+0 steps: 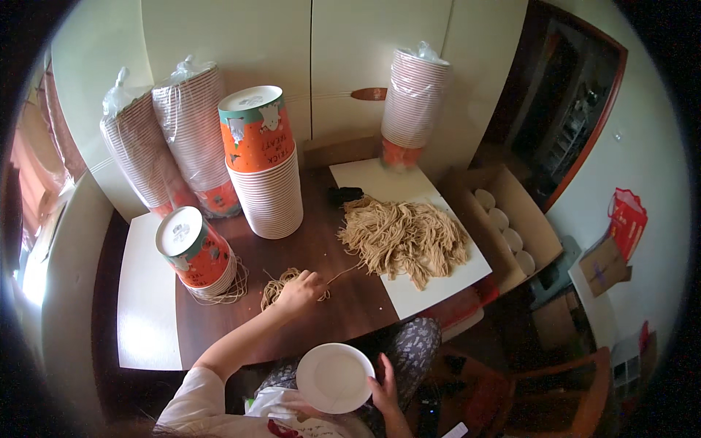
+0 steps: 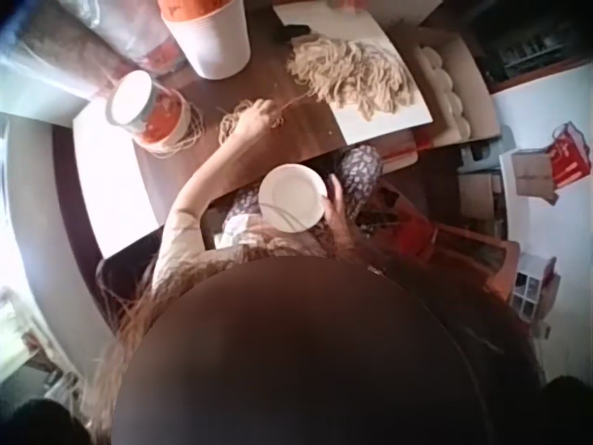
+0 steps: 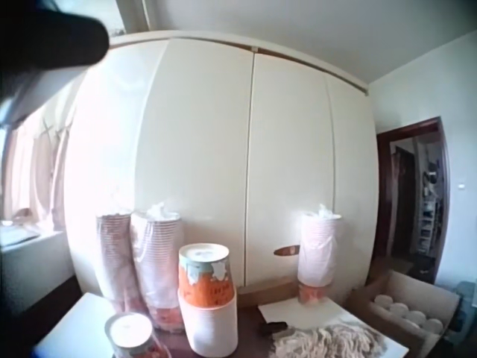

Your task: The recorder is attaching lengths of string to decorative paper buckets to serve as handles.

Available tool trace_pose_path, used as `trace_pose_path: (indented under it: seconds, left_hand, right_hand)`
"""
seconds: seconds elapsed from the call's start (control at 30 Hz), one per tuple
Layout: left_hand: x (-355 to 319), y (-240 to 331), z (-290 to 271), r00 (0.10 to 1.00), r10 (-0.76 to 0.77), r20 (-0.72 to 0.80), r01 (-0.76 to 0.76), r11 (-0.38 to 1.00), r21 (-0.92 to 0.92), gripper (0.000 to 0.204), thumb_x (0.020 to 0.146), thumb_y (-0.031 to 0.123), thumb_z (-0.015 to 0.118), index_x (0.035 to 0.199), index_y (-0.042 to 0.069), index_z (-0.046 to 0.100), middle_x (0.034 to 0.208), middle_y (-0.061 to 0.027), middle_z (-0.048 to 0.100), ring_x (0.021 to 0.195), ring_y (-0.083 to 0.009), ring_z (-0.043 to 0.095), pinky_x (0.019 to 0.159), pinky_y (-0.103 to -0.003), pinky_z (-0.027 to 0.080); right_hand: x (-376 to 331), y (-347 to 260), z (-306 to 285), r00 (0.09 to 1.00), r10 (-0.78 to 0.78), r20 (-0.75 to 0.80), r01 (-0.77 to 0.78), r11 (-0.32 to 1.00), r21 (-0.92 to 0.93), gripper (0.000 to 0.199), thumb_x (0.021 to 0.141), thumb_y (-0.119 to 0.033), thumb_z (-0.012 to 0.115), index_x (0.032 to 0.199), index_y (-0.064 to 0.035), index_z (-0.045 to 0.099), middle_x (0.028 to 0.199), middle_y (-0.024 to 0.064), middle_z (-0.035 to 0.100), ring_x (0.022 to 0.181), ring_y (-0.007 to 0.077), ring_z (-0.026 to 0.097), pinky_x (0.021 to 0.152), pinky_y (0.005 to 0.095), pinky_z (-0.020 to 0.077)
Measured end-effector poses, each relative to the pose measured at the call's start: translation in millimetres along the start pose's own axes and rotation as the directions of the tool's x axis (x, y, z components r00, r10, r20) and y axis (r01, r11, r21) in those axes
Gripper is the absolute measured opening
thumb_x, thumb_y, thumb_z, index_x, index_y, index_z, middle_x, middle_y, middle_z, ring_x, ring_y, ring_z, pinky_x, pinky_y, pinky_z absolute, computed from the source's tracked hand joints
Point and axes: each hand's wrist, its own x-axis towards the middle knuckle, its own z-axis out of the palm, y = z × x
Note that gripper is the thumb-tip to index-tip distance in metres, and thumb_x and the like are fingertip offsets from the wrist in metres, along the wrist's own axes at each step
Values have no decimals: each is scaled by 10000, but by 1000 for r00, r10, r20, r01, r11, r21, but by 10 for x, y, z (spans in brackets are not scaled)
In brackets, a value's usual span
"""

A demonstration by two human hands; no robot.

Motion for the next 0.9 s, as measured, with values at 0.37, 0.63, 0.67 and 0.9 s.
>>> trace_pose_path:
  seconds: [0.37, 0.63, 0.67, 0.9]
  left_hand:
    - [258, -84, -802, 894, -448, 6, 217, 421, -881, 161, 830, 156, 582, 771, 7, 570, 689, -5, 550, 620, -43, 488, 566, -200, 413]
    - [-180, 459, -867, 992, -62, -108, -1, 860, -511, 103, 696, 108, 611, 777, 50, 585, 678, -97, 548, 638, -248, 547, 591, -359, 423]
    - [-309, 572, -796, 996, 36, -85, -65, 922, -381, 101, 685, 127, 614, 762, 67, 586, 669, -76, 539, 653, -231, 539, 609, -363, 406]
    - [-1064, 924, -589, 987, 159, 15, -153, 970, -190, 126, 670, 194, 673, 754, 126, 609, 780, 14, 542, 755, -158, 496, 748, -349, 357]
  right_hand:
    - [115, -434, 28, 911, -383, -150, 355, 916, -185, 343, 767, 6, 523, 1106, 16, 471, 1171, 145, 456, 1110, 246, 424, 952, 351, 320]
    - [234, -887, 568, 981, 117, 152, -146, 970, 193, 203, 878, -96, 460, 1014, 7, 569, 1008, 83, 577, 905, 140, 540, 796, 268, 421]
    - [271, -676, 633, 951, 200, 237, -278, 888, 366, 256, 905, -190, 433, 1040, -16, 565, 1032, 66, 572, 944, 138, 524, 813, 272, 406]
    - [329, -505, 711, 865, 452, 218, -468, 571, 675, 150, 859, -145, 528, 968, -57, 584, 930, 51, 601, 867, 153, 548, 736, 292, 428]
